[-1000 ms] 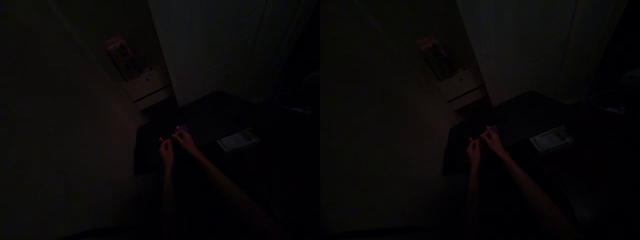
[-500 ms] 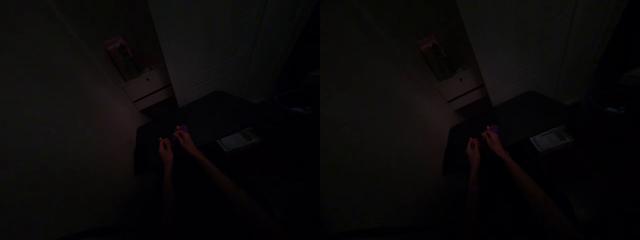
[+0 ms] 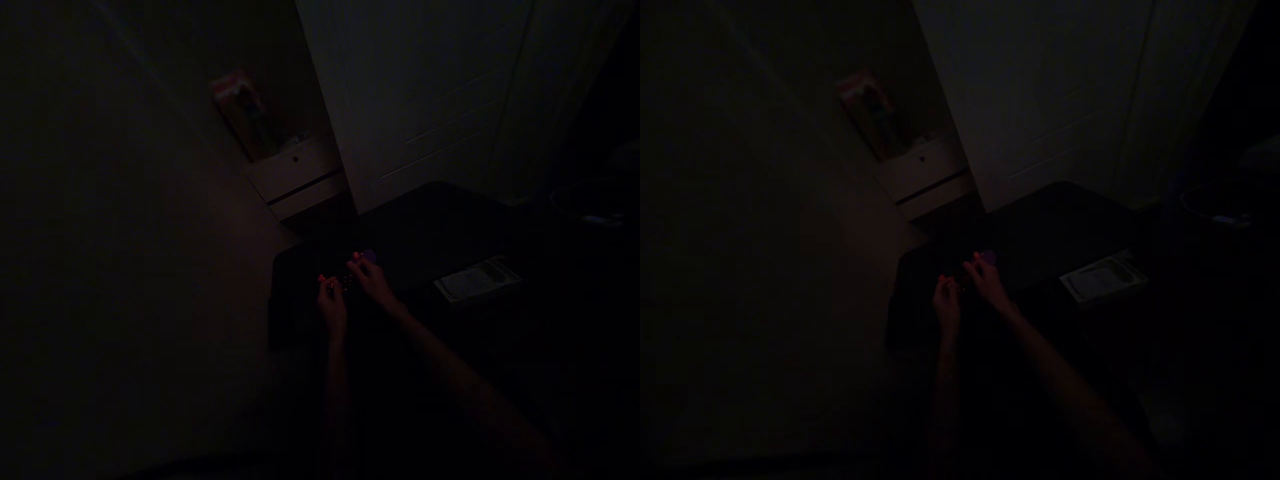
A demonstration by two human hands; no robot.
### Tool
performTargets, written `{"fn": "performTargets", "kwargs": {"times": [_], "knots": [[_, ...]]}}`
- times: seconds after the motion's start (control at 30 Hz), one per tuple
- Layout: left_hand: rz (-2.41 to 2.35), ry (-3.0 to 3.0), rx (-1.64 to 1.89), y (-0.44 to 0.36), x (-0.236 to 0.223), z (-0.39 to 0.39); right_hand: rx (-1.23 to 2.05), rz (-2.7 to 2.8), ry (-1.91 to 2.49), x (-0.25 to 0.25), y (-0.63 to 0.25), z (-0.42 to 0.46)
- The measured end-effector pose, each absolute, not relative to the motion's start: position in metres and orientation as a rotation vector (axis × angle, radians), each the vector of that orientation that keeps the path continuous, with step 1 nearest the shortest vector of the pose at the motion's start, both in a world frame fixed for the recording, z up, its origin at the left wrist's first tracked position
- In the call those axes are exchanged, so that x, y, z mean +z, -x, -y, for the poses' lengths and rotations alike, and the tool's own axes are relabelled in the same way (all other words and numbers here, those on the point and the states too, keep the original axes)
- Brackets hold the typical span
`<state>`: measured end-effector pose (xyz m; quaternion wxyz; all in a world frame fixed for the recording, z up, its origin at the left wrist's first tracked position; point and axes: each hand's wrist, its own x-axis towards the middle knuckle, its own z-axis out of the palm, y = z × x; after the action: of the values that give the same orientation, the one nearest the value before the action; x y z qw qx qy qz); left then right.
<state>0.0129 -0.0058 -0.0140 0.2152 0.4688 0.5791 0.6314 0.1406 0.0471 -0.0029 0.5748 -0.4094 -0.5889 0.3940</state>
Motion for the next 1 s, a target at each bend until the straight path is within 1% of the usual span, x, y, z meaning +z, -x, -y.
{"fn": "performTargets", "kwargs": {"times": [1.0], "knots": [[-1.598,-1.282,1.745,-0.013,-0.017,0.004,0.951,1.361,0.913,-0.018,-0.137,-0.057]]}}
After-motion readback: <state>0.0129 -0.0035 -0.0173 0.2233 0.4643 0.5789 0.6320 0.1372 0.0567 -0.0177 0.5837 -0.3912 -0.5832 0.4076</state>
